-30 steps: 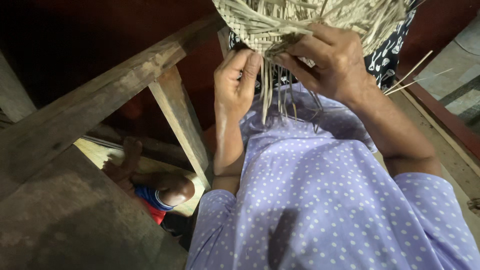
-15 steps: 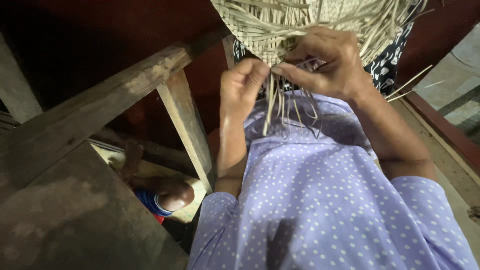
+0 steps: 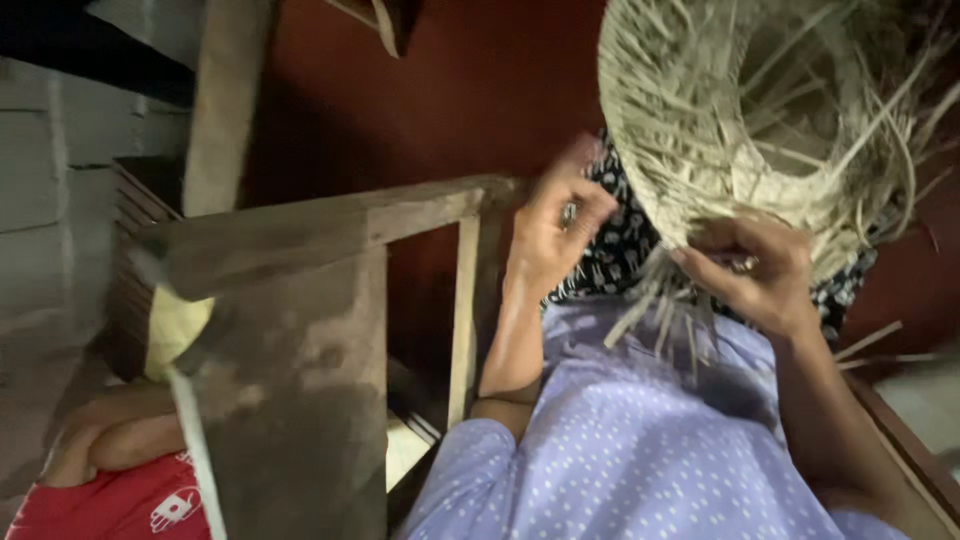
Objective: The person weaves a basket by hand, interlacing thin strips of dried plant material into the rim of a partially completed basket. The hands repeatedly tuck and pull the strips to tighten the weave along the edge.
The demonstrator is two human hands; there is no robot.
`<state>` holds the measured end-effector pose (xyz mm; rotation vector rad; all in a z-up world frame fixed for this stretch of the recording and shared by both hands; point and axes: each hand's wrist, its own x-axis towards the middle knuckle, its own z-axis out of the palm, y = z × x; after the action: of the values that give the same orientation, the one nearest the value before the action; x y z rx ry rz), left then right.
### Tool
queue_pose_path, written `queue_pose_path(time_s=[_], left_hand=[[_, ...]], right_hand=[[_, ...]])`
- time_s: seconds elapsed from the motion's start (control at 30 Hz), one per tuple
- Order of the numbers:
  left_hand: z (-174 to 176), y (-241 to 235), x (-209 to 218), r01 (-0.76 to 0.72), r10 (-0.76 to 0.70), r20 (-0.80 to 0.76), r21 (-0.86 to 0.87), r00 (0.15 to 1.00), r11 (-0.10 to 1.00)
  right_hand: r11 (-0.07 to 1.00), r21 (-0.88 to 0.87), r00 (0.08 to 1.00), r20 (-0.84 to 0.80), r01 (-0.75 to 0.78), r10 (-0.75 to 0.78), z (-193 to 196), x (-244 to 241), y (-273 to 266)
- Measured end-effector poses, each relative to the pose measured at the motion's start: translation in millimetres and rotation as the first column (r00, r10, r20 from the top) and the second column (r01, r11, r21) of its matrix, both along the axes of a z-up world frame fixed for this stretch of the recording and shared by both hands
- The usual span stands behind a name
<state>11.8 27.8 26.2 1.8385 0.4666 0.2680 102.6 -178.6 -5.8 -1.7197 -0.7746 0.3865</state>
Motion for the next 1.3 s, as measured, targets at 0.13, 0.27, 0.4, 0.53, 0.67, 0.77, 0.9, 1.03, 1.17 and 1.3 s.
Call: queue_pose_path(time_s=[0.13, 0.27, 0.4, 0.53, 0.67, 0.77, 0.9, 1.03, 1.17, 1.3], left_hand=[[-23, 20, 14, -0.037, 0.142, 0.358, -0.285, 0.923, 0.958], [-22, 35, 28, -0.091, 0.169, 0.244, -0.302, 0.955, 0.949], [-6, 39, 41, -0.087, 0.115, 0.136, -0.200, 0.984, 0.976], [-7, 43, 45, -0.110, 0.129, 0.123, -0.151, 0.984, 0.982], [-1, 46, 61, -0.196, 0.201, 0.030, -0.112, 0.979, 0.974], [4, 45, 68, -0.226, 0.227, 0.002, -0.082, 0.974, 0.971], [8, 44, 74, -0.220, 0.225, 0.029, -0.122, 0.974, 0.968], [8, 45, 78, -0.243, 0.249, 0.023, -0.155, 0.968, 0.958], [8, 45, 80, -0.236, 0.243, 0.026, -0.149, 0.970, 0.960], [-5, 50, 75, -0.246, 0.255, 0.044, -0.153, 0.966, 0.957]], right_hand=[[0.999, 0.008, 0.990, -0.135, 0.051, -0.049, -3, -11, -4], [0.997, -0.067, 0.999, -0.046, 0.022, -0.025, -10, -15, -8], [1.000, 0.000, 0.999, -0.028, 0.019, -0.019, 1, -13, -5], [0.998, 0.071, 1.000, -0.028, 0.001, 0.001, 7, -8, -4], [0.991, 0.132, 0.998, -0.036, -0.037, 0.042, 5, -4, -4], [0.988, 0.148, 0.999, -0.021, -0.033, 0.036, -2, -6, -6], [0.984, 0.173, 0.999, 0.009, -0.035, 0.034, -5, -6, -6], [0.984, 0.178, 0.999, -0.015, -0.025, 0.028, -7, -7, -6], [0.984, 0.176, 0.999, -0.007, -0.030, 0.031, -9, -7, -8], [0.987, 0.162, 0.999, 0.040, -0.008, 0.002, -11, -8, -7]])
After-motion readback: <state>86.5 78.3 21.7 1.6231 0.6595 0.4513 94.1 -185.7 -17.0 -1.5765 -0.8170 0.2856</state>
